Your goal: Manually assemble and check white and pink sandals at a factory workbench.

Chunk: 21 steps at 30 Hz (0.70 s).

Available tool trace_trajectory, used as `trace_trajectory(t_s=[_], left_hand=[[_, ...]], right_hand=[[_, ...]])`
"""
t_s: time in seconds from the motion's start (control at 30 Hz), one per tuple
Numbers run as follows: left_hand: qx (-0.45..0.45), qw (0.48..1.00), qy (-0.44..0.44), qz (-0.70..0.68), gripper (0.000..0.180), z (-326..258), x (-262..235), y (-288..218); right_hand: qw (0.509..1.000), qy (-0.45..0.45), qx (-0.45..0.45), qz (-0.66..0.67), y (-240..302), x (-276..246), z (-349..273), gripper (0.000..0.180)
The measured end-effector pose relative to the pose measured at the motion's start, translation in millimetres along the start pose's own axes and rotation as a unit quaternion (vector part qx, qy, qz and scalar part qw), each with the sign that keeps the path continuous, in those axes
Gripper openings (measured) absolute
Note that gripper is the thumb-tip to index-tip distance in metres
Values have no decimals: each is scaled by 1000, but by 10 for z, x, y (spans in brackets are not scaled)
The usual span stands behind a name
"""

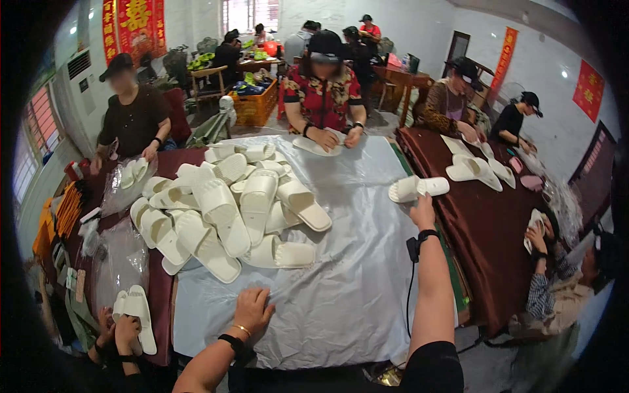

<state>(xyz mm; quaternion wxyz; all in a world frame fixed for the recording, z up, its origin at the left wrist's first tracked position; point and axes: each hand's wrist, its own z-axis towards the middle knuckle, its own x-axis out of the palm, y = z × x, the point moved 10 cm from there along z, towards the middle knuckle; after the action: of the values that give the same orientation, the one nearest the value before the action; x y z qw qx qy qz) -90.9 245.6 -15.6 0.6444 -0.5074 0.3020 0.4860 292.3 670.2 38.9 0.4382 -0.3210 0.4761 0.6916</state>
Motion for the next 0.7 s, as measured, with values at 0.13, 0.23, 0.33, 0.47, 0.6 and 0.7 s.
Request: trace_trajectory(t_s=[0.13,0.23,0.33,0.47,0.6,0.7], left_hand=[[-4,1000,8,0,41,-19,-42,-28],[-10,1000,12,-10,41,24,5,-33],[-38,999,29,-23,41,27,87,44],[-31,999,25,6,42,16,24,15],[-23,999,20,9,43,71,38,-41],[-23,999,22,7,42,54,74,-17]], right_hand=[[998,43,36,-11,-16,102,183,38],[996,72,12,-45,-55,172,210,38],[995,75,-45,-40,-122,332,262,38],[994,49,8,-96,-26,433,174,34],[994,29,33,-105,-76,228,239,34],[995,47,40,-82,-26,224,325,35]])
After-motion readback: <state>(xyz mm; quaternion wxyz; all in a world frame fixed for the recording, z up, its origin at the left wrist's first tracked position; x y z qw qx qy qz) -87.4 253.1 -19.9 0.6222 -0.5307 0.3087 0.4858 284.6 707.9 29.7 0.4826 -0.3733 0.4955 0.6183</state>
